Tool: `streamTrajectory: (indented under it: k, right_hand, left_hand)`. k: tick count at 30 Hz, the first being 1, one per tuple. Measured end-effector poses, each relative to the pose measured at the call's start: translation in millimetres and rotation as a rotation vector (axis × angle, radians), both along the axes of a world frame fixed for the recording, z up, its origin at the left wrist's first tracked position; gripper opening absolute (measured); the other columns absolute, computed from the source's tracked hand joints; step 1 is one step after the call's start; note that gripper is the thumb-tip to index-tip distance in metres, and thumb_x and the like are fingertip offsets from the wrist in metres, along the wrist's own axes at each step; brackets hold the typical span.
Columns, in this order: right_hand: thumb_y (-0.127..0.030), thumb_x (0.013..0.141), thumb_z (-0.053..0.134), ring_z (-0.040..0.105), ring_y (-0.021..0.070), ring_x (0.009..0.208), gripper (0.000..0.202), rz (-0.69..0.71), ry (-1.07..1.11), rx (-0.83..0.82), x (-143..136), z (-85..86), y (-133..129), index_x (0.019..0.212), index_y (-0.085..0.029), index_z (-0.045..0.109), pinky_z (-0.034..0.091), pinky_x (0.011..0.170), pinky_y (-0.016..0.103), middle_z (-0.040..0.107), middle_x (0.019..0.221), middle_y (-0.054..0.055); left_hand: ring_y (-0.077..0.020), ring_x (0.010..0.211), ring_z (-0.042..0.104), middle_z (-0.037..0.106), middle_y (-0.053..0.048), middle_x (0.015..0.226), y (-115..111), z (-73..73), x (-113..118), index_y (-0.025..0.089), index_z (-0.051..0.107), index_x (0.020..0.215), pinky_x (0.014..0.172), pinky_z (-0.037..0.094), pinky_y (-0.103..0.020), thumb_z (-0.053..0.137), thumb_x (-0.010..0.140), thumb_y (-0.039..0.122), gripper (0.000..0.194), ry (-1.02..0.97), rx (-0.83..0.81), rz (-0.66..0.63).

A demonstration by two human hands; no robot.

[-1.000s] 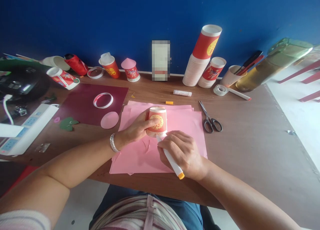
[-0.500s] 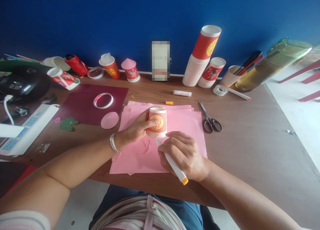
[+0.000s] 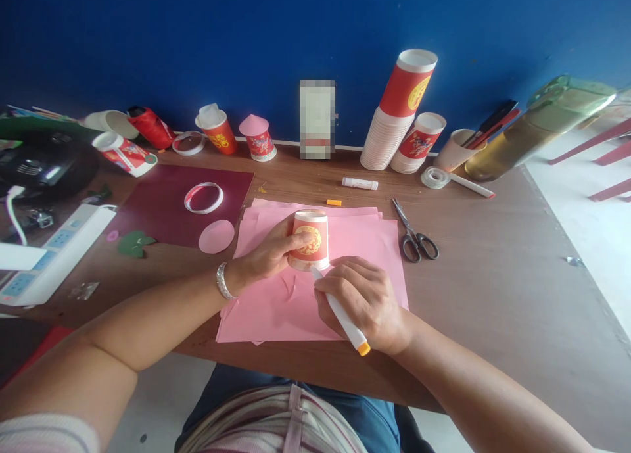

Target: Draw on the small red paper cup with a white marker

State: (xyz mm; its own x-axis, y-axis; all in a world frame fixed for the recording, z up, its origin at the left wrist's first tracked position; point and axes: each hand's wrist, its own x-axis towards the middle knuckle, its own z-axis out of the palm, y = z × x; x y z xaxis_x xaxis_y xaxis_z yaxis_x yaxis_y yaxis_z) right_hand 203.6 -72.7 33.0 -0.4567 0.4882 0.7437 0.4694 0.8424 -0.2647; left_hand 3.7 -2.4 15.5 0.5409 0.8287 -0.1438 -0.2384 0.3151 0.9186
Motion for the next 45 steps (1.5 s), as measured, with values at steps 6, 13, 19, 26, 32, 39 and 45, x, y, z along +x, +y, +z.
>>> streamTrajectory:
  k: [6,13,19,26,32,39,45]
  right_hand:
    - [0.002,0.083,0.067,0.068,0.0156,0.072,0.023,-0.011,-0.01,0.002,-0.6,0.2,1.1,0.096,-0.017,0.061,0.064,0.073,0.033,0.064,0.073,-0.001]
    - [0.0,0.084,0.065,0.07,0.0159,0.072,0.022,-0.024,-0.007,-0.01,-1.1,0.0,1.4,0.096,-0.019,0.061,0.065,0.072,0.033,0.065,0.074,-0.001]
    - [-0.001,0.085,0.065,0.068,0.0152,0.068,0.022,-0.04,-0.004,-0.013,-1.1,1.1,2.2,0.095,-0.02,0.061,0.066,0.073,0.035,0.064,0.073,-0.002]
    - [0.001,0.084,0.064,0.064,0.0132,0.064,0.024,-0.05,-0.001,-0.023,-1.5,2.5,1.4,0.094,-0.02,0.059,0.066,0.075,0.035,0.063,0.07,-0.003]
    - [0.0,0.084,0.062,0.063,0.0127,0.064,0.024,-0.049,0.0,-0.018,-1.7,1.5,1.2,0.094,-0.021,0.059,0.066,0.075,0.035,0.062,0.07,-0.004]
    - [0.001,0.082,0.064,0.066,0.0142,0.067,0.025,-0.044,-0.005,-0.02,-0.8,-1.1,0.5,0.093,-0.02,0.06,0.066,0.078,0.035,0.063,0.072,-0.003]
    - [0.001,0.081,0.064,0.066,0.0144,0.066,0.026,-0.035,0.014,-0.024,-1.3,2.2,-1.7,0.094,-0.021,0.061,0.067,0.076,0.035,0.062,0.071,-0.004]
  left_hand:
    - [-0.0192,0.102,0.062,0.062,-0.008,0.114,0.8,-1.2,-0.4,0.018,0.058,0.126,0.083,0.056,-0.03,0.075,0.088,0.04,0.047,0.015,0.009,-0.006]
    - [-0.0205,0.102,0.062,0.061,-0.009,0.114,-0.1,2.0,-0.6,0.018,0.058,0.127,0.081,0.058,-0.031,0.075,0.088,0.041,0.049,0.02,-0.006,-0.018]
    - [-0.0206,0.102,0.064,0.061,-0.008,0.114,0.5,-1.2,-1.0,0.02,0.057,0.128,0.082,0.059,-0.032,0.077,0.087,0.042,0.05,0.003,-0.026,-0.029]
    - [-0.0192,0.103,0.064,0.062,-0.008,0.117,2.1,-6.0,-0.7,0.02,0.058,0.128,0.084,0.057,-0.03,0.077,0.088,0.041,0.049,0.0,-0.008,-0.016]
    - [-0.0185,0.1,0.062,0.061,-0.008,0.113,2.2,-5.7,0.1,0.018,0.058,0.125,0.081,0.056,-0.029,0.077,0.087,0.043,0.05,0.007,-0.001,-0.009]
    - [-0.0184,0.099,0.062,0.062,-0.008,0.112,2.6,-7.0,0.0,0.019,0.058,0.125,0.082,0.055,-0.029,0.077,0.086,0.043,0.049,0.012,0.013,0.001]
    - [-0.0187,0.1,0.064,0.063,-0.009,0.115,2.4,-6.6,0.0,0.019,0.056,0.127,0.084,0.055,-0.031,0.076,0.088,0.042,0.05,0.02,0.024,-0.003]
